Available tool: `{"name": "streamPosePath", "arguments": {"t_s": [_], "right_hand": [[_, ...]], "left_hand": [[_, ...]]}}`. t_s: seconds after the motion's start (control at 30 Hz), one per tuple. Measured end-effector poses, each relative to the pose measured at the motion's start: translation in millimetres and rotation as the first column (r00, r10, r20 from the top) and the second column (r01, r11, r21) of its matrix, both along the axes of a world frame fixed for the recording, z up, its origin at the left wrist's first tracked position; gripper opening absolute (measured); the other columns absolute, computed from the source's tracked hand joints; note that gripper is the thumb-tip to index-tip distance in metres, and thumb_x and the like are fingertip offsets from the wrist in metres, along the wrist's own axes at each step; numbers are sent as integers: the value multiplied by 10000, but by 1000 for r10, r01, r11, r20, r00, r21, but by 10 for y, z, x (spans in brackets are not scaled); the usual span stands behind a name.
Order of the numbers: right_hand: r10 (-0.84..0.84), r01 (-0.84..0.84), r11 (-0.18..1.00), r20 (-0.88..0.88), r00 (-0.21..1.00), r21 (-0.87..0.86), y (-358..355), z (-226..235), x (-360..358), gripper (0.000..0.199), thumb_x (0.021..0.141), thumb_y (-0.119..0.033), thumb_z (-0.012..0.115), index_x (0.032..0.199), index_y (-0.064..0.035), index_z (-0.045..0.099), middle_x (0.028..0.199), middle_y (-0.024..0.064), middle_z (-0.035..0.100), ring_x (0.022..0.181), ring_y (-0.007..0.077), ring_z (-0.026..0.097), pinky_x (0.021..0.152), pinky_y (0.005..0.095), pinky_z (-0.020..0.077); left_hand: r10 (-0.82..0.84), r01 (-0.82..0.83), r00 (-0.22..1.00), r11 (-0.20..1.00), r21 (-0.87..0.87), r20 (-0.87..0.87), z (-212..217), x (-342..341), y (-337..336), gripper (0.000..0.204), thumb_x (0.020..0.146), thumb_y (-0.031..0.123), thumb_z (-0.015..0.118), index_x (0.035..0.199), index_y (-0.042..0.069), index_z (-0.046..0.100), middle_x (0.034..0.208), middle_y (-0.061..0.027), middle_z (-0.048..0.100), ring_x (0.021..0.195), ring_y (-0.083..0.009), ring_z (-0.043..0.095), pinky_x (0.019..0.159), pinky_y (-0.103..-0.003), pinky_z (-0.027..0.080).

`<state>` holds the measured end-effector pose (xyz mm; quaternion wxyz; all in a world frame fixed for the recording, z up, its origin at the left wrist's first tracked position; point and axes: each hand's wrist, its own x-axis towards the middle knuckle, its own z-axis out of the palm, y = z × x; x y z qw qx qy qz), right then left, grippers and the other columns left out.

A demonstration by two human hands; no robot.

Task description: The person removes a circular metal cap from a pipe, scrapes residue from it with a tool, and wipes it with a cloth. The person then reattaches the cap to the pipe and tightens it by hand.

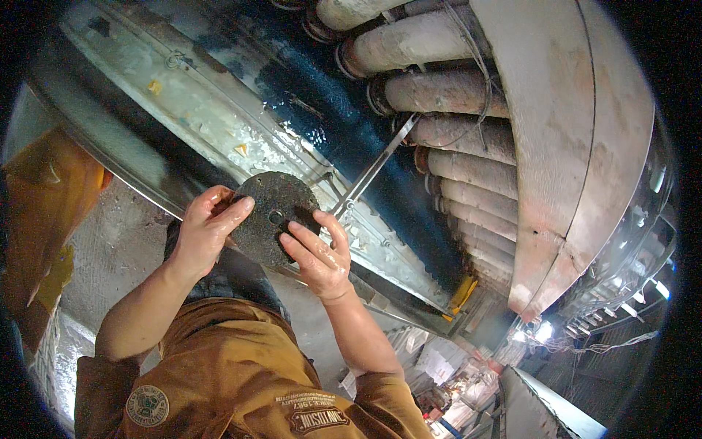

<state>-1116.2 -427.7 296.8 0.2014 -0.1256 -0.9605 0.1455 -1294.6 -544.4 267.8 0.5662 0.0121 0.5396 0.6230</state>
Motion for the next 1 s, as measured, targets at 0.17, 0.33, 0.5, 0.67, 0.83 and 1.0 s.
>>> {"name": "streamPosePath", "arguments": {"t_s": [0.17, 0.33, 0.5, 0.67, 0.83, 1.0], "right_hand": [[79, -79, 996, -5, 997, 33, -8, 90, 48, 221, 703, -119, 721, 921, -153, 729, 1032, 8, 694, 1072, 265, 564, 925, 455, 468], [90, -89, 995, -13, 996, 39, -4, 136, 106, 212, 708, -141, 717, 920, -156, 731, 1037, 4, 697, 1051, 249, 557, 903, 446, 469], [48, -47, 998, -21, 999, 37, 14, 107, 173, 195, 720, -135, 697, 912, -149, 730, 1032, 4, 699, 1044, 260, 554, 872, 443, 474], [22, -21, 999, -33, 999, 25, -6, 82, 221, 181, 724, -130, 696, 902, -144, 725, 1035, 17, 699, 1054, 268, 565, 870, 455, 480], [-120, 124, 981, 34, 992, -151, -1, 76, 182, 200, 755, -86, 691, 951, -120, 709, 1008, 53, 700, 1039, 285, 620, 891, 450, 483], [-470, 540, 479, 317, 824, -692, -97, 193, 98, 289, 891, -134, 685, 1133, 10, 620, 904, 37, 663, 803, 91, 591, 713, 228, 477]], "left_hand": [[-118, 105, 988, 986, -129, -99, -1, -15, 112, 284, 884, 238, 694, 710, 65, 550, 680, 64, 481, 618, -31, 391, 540, -216, 329], [-187, 166, 966, 978, -127, -179, -16, -9, 149, 336, 886, 237, 690, 661, 79, 499, 667, 72, 426, 623, -37, 343, 530, -238, 301], [-225, 221, 945, 974, -42, -236, -41, 2, 61, 297, 896, 246, 667, 746, 14, 559, 681, 30, 501, 660, -50, 400, 566, -254, 359], [-223, 234, 969, 967, 100, -108, -21, 17, 26, 214, 907, 193, 647, 842, -5, 596, 753, 24, 570, 704, -41, 455, 597, -241, 402], [-184, 177, 982, 976, 123, 41, -12, -23, 9, 260, 922, 261, 638, 819, 24, 607, 736, 14, 578, 671, -41, 493, 587, -218, 410], [-312, 315, 925, 949, -20, -215, -70, -295, 41, 359, 971, 374, 544, 818, 50, 574, 666, 10, 531, 578, -67, 487, 547, -229, 391]]}}
